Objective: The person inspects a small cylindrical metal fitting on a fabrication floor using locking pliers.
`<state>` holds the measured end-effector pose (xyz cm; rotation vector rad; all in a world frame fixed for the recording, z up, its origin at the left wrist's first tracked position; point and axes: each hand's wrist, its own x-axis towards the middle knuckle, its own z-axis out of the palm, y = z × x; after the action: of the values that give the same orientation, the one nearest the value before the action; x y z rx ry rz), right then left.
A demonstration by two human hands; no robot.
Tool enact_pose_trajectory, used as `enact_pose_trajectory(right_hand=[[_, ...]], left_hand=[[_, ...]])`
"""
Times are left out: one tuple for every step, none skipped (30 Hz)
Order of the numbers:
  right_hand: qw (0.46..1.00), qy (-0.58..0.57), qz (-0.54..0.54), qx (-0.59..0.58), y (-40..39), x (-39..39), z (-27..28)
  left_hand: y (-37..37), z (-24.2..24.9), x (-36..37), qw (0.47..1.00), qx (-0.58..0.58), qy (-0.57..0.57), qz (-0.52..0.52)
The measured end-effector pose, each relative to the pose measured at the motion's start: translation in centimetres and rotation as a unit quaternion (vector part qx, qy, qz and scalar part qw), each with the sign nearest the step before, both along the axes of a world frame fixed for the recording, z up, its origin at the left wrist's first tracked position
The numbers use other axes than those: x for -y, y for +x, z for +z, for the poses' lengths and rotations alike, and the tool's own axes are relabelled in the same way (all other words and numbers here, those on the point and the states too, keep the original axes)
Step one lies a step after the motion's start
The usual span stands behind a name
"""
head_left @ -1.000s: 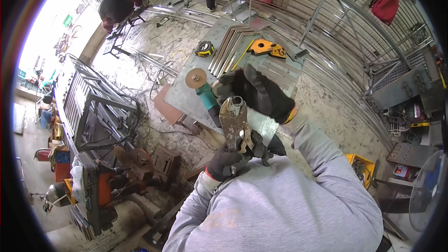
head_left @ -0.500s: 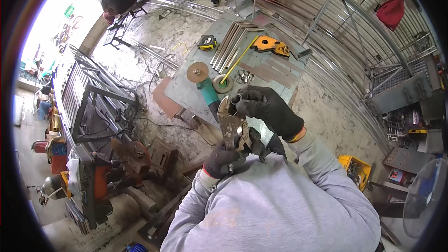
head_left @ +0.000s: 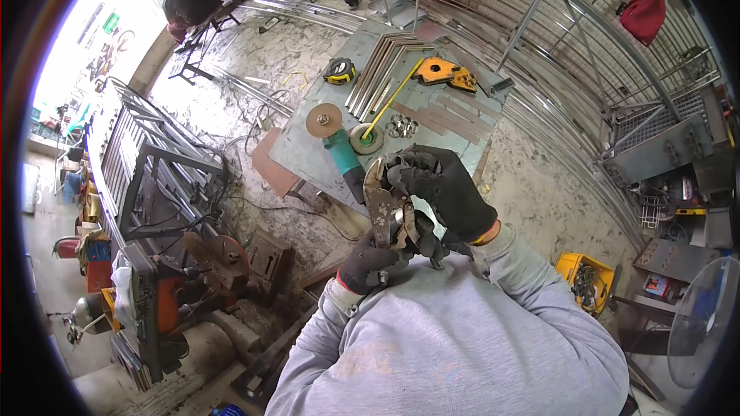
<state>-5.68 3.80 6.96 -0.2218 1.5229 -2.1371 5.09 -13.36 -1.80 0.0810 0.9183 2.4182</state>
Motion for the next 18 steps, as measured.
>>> enact_pose_trajectory(right_hand=[[1.0, 0.003, 0.007, -0.003, 0.0, -0.1, -0.1], [1.0, 0.007, 0.014, -0.006, -0.1, -0.2, -0.2], [1.0, 0.007, 0.014, -0.007, -0.1, -0.3, -0.4], [0.999, 0.016, 0.027, -0.018, -0.2, -0.3, -0.5], [0.999, 0.024, 0.04, -0.028, -0.2, -0.4, -0.8], [0.999, 0.024, 0.039, -0.029, -0.5, -0.3, -1.5], [0.998, -0.044, 0.047, -0.015, -0.9, -0.2, -2.4], [0.992, -0.111, 0.055, -0.001, -1.2, 0.0, -2.9], [0.992, -0.111, 0.051, -0.001, -1.4, 0.4, -2.3], [0.97, -0.214, 0.081, 0.085, -1.6, 1.1, -1.4], [0.928, -0.313, 0.109, 0.169, -1.8, 1.8, -0.8], [0.925, -0.315, 0.102, 0.187, -1.9, 2.3, -0.9], [0.925, -0.315, 0.1, 0.187, -1.8, 2.5, -0.7], [0.927, -0.313, 0.122, 0.167, -1.7, 2.7, -0.3], [0.928, -0.31, 0.145, 0.148, -1.6, 2.8, 0.1], [0.928, -0.31, 0.147, 0.147, -1.9, 2.9, -0.6], [0.958, -0.243, 0.101, 0.117, -2.4, 3.1, -2.0], [0.98, -0.173, 0.054, 0.087, -2.7, 3.3, -2.4]], left_hand=[[-0.1, 0.1, 0.0, 1.0, 0.0, 0.0, 0.0], [-0.2, 0.3, 0.0, 1.0, -0.001, -0.003, -0.008], [-0.2, 0.4, 0.1, 1.0, -0.001, -0.007, -0.016], [-0.2, 0.3, 0.2, 1.0, -0.002, -0.007, -0.016], [-0.1, 0.1, 0.3, 1.0, -0.001, -0.016, -0.02], [0.0, -0.2, 0.4, 0.999, 0.001, -0.025, -0.025], [0.0, -0.4, 0.4, 0.999, 0.0, -0.025, -0.028], [0.1, -0.5, 0.5, 0.999, -0.015, -0.033, -0.023], [0.2, -0.6, 0.5, 0.999, -0.029, -0.041, -0.019], [0.0, -0.1, 0.2, 0.998, -0.029, -0.041, -0.022], [-0.5, 0.4, -0.5, 0.998, -0.029, 0.04, -0.043], [-0.6, 1.1, -1.0, 0.99, -0.028, 0.121, -0.064], [-0.5, 1.8, -1.3, 0.99, -0.028, 0.121, -0.065], [-0.4, 2.5, -1.4, 0.993, -0.018, 0.106, -0.042], [-0.3, 2.9, -1.5, 0.996, -0.009, 0.09, -0.018], [-0.2, 2.5, -1.3, 0.996, -0.011, 0.089, -0.016], [-0.2, 1.8, -0.9, 0.998, -0.014, 0.066, -0.02], [-0.1, 1.1, -0.6, 0.999, -0.015, 0.042, -0.023]])
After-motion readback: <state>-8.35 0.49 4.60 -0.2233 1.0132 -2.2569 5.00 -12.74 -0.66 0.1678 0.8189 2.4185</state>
